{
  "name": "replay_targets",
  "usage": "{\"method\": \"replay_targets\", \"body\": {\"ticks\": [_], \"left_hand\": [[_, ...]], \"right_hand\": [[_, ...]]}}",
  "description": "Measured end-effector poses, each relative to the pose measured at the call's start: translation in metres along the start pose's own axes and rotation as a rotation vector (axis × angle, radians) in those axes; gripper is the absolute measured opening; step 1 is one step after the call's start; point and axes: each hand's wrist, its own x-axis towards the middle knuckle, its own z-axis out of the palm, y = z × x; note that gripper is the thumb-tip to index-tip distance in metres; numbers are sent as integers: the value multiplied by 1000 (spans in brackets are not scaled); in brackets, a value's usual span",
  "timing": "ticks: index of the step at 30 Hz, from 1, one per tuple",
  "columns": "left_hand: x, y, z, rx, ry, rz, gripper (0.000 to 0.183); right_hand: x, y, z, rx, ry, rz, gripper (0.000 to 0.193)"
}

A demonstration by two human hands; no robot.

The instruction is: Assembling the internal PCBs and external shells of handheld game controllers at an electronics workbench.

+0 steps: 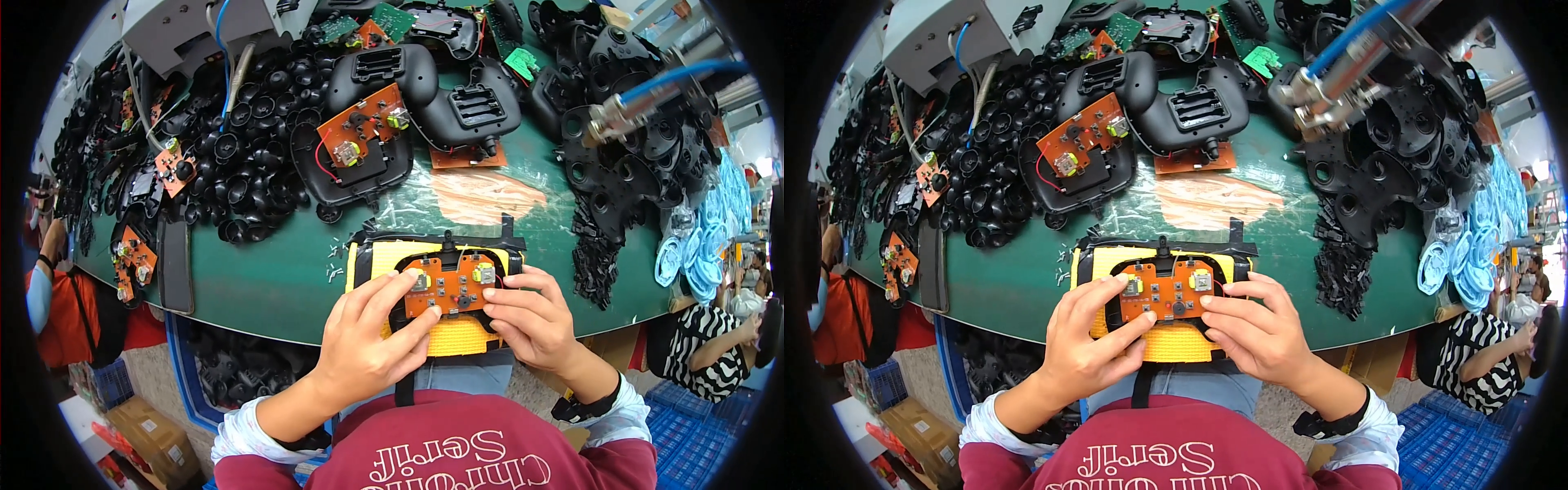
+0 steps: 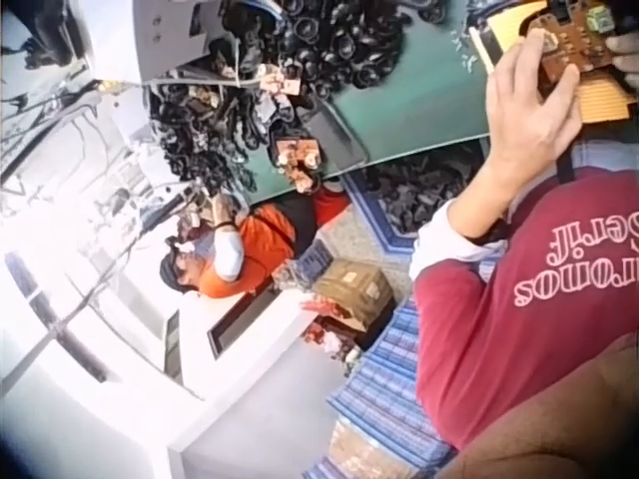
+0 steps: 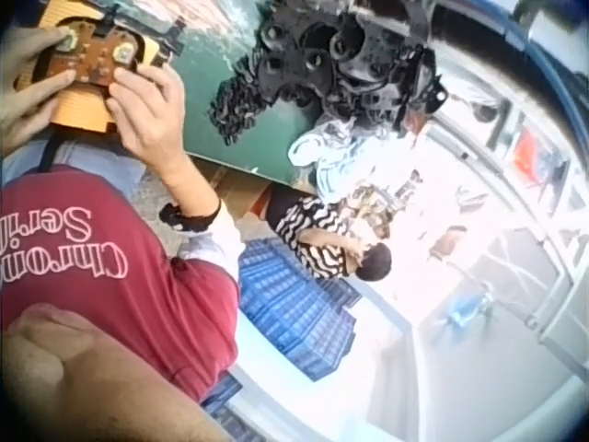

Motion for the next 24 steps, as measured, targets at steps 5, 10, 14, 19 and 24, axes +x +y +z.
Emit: {"method": "replay_targets", "body": {"ticks": [5,10,14,19,24], "left_hand": [[-2,-1,1,-3,10,-5,48],[-1,0,0,-18,-12,-10,47],[-1,-1,-4,-52,-40,-17,47],[-1,-1,-4,-64,-40,-15,47],[-8,-4,-13,-372,42,-204,45]], "right_hand": [[25,-4,-13,-17,86,-21,23],[32,1,-13,-11,58,-55,24],[32,5,-21,98,165,177,21],[5,-16,-1,-71,91,198,20],[6,-18,-6,-28,159,203,32]]}}
